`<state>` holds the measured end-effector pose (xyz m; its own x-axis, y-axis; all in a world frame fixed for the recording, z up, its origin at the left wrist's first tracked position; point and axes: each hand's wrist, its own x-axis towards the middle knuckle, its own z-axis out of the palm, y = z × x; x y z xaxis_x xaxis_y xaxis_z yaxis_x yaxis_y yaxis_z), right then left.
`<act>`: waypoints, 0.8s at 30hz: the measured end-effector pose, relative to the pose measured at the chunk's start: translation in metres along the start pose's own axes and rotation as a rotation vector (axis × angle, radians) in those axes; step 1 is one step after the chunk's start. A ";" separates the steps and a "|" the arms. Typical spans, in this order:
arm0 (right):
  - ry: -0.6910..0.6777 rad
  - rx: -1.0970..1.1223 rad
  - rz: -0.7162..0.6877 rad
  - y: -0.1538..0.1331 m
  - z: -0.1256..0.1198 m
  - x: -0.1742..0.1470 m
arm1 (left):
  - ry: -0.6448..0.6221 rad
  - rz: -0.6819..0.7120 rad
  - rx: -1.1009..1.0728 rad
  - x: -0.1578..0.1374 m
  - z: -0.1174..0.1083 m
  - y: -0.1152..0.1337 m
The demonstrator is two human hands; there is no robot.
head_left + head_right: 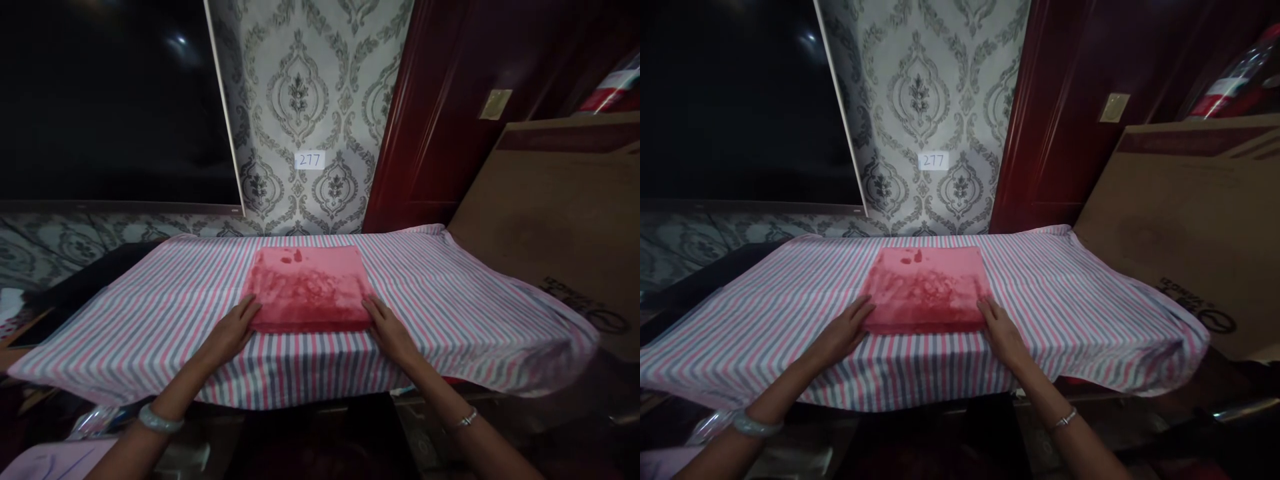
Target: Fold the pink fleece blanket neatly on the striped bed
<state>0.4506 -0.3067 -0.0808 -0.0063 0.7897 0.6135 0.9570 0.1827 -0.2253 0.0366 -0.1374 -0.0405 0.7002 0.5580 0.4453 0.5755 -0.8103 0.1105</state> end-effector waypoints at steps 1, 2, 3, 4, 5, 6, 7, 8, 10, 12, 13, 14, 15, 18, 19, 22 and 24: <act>0.000 -0.020 -0.016 0.001 -0.001 0.004 | -0.017 0.006 0.031 0.003 -0.002 -0.001; 0.001 -0.028 -0.028 0.001 -0.004 0.010 | -0.029 0.008 0.052 0.007 -0.005 -0.001; 0.008 -0.024 -0.035 0.000 -0.010 0.017 | -0.032 0.008 0.059 0.012 -0.010 -0.001; 0.020 -0.009 -0.039 -0.001 -0.018 0.026 | -0.025 0.005 0.052 0.019 -0.017 -0.001; 0.037 0.009 -0.036 -0.002 -0.028 0.037 | -0.007 -0.006 0.034 0.028 -0.027 0.001; 0.063 0.026 -0.025 -0.004 -0.040 0.050 | 0.022 -0.022 0.009 0.038 -0.040 0.003; 0.091 0.034 -0.007 -0.006 -0.055 0.065 | 0.053 -0.053 -0.016 0.049 -0.056 0.006; 0.126 0.028 0.015 -0.008 -0.071 0.080 | 0.099 -0.100 -0.034 0.062 -0.074 0.009; 0.215 0.004 0.075 -0.013 -0.105 0.112 | 0.233 -0.173 -0.039 0.090 -0.114 0.016; 0.279 0.005 0.108 -0.016 -0.137 0.143 | 0.341 -0.186 -0.038 0.118 -0.154 0.022; 0.301 0.013 0.128 -0.016 -0.151 0.157 | 0.365 -0.206 -0.054 0.131 -0.171 0.024; 0.315 0.033 0.148 -0.015 -0.162 0.170 | 0.370 -0.228 -0.096 0.144 -0.185 0.024; 0.319 0.066 0.169 -0.013 -0.170 0.183 | 0.355 -0.248 -0.171 0.156 -0.196 0.023; 0.250 0.237 0.255 0.003 -0.172 0.216 | 0.246 -0.340 -0.490 0.187 -0.205 0.009; 0.211 0.303 0.296 0.010 -0.166 0.224 | 0.201 -0.373 -0.592 0.196 -0.201 0.003; 0.092 0.450 0.467 0.031 -0.131 0.242 | 0.103 -0.469 -0.789 0.212 -0.170 -0.016; 0.039 0.479 0.575 0.041 -0.101 0.247 | 0.084 -0.563 -0.797 0.217 -0.141 -0.023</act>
<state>0.5175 -0.1636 0.1376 0.4754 0.8179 0.3241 0.5751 -0.0101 -0.8180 0.1160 -0.0228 0.1787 0.3608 0.9105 0.2019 0.3406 -0.3302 0.8803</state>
